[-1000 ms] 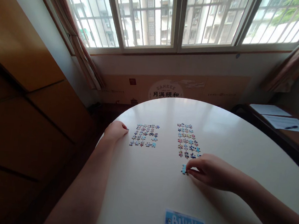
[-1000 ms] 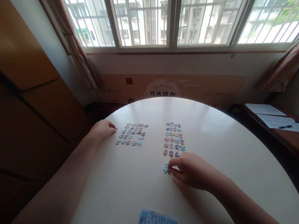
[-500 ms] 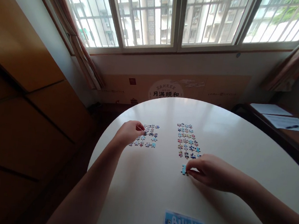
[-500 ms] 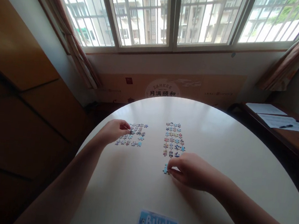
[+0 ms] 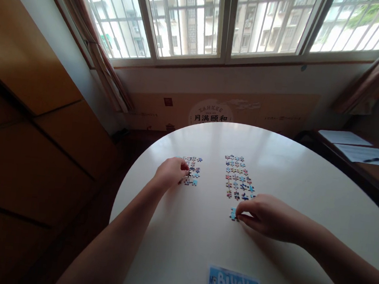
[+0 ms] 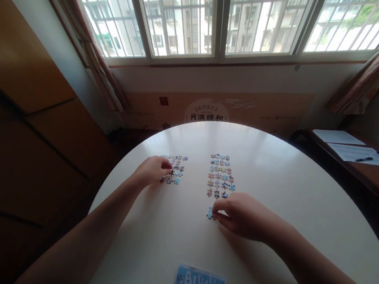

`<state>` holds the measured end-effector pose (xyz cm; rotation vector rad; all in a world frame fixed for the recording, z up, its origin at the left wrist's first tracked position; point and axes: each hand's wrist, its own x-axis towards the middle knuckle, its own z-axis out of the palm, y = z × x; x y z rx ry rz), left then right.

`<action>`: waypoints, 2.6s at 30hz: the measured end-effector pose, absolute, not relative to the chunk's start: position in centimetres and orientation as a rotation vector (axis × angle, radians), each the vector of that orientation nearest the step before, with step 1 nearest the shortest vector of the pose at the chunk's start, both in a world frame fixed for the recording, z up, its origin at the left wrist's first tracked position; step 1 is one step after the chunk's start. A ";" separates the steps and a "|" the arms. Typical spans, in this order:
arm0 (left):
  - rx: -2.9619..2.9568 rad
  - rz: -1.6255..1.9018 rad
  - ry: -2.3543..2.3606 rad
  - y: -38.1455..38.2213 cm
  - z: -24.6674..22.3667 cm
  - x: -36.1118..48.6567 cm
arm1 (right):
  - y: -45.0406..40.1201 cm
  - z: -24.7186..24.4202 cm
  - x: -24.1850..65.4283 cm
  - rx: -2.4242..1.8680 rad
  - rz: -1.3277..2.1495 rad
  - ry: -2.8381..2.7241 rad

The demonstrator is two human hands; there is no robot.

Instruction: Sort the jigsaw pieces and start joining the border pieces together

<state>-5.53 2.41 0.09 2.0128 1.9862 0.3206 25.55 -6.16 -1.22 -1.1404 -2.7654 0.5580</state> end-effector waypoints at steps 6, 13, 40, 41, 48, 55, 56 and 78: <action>2.050 0.290 2.035 2.0 0.8 -5.2 | -6.3 -1.0 25.5 -1.149 0.570 -2.759; 2.126 0.234 1.988 1.6 1.0 -4.9 | -6.3 -0.7 25.4 -1.141 0.576 -2.763; 2.129 0.309 1.969 2.4 0.4 -5.2 | -6.2 -0.5 25.4 -1.144 0.584 -2.767; 2.138 0.362 1.975 2.4 0.6 -5.2 | -6.2 -0.5 25.4 -1.146 0.580 -2.769; 2.195 0.694 2.027 2.3 1.3 -5.4 | -6.2 -0.4 25.8 -1.144 0.547 -2.749; 2.342 0.718 1.850 2.2 1.1 -5.2 | -5.4 0.1 27.1 -1.257 0.467 -2.585; 2.389 0.692 1.795 2.1 1.0 -5.2 | -5.3 0.1 27.2 -1.259 0.458 -2.567; 2.567 0.585 1.414 2.2 -0.1 -4.2 | -5.3 -1.8 26.1 -1.053 0.565 -2.712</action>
